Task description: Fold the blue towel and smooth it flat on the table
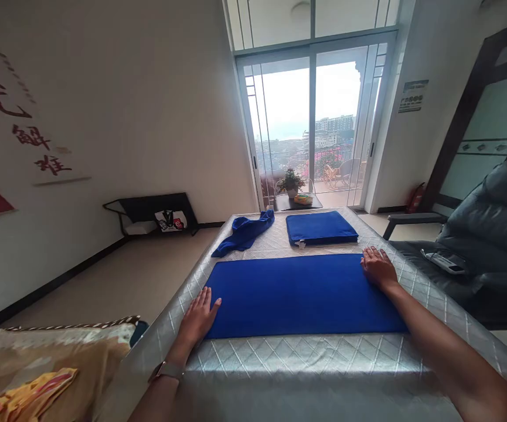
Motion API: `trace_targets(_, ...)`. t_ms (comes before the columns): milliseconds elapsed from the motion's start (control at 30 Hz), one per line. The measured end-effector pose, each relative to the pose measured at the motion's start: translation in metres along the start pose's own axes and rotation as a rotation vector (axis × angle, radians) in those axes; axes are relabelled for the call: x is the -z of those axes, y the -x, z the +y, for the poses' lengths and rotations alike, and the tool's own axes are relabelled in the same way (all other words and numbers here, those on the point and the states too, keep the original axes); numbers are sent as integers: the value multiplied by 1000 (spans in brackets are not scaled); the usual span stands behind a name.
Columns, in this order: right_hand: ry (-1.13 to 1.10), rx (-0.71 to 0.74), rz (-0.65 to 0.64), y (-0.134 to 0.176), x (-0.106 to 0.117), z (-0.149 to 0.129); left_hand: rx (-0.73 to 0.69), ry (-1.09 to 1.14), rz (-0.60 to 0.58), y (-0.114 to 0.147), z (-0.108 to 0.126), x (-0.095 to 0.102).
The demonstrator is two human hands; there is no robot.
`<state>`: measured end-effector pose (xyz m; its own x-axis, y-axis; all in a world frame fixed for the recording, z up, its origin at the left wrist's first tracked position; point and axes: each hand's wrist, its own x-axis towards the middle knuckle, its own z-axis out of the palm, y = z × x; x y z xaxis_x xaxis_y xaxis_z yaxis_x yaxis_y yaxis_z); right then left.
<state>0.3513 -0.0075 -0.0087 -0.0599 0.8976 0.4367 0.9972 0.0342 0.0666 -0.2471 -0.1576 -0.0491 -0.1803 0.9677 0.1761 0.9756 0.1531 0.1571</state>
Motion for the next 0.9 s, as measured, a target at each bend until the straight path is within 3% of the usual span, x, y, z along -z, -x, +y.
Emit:
trace_targets(100, 21, 8, -35, 11, 21, -30, -8, 11, 25, 2, 4, 3)
trace_targets(200, -67, 2, -191, 28, 42, -81, -8, 14, 32, 3, 5, 4)
trace_targets(267, -165, 92, -305, 45, 55, -121, 0, 16, 11, 3, 6, 6)
trace_targets(400, -339, 268, -369, 84, 72, -184, -1, 17, 10, 3, 6, 6)
trace_targets(500, -382, 269, -432, 105, 72, -202, -23, 5, 28, 3, 4, 3)
trace_targets(700, -381, 232, -464, 117, 68, -201, -32, -63, 81, 6, 4, 9)
trace_targets(800, -381, 232, -456, 117, 69, -202, -104, -64, 68, 14, 39, 18)
trace_targets(900, -375, 238, -446, 117, 69, -203, -279, 12, 2, 27, 112, 20)
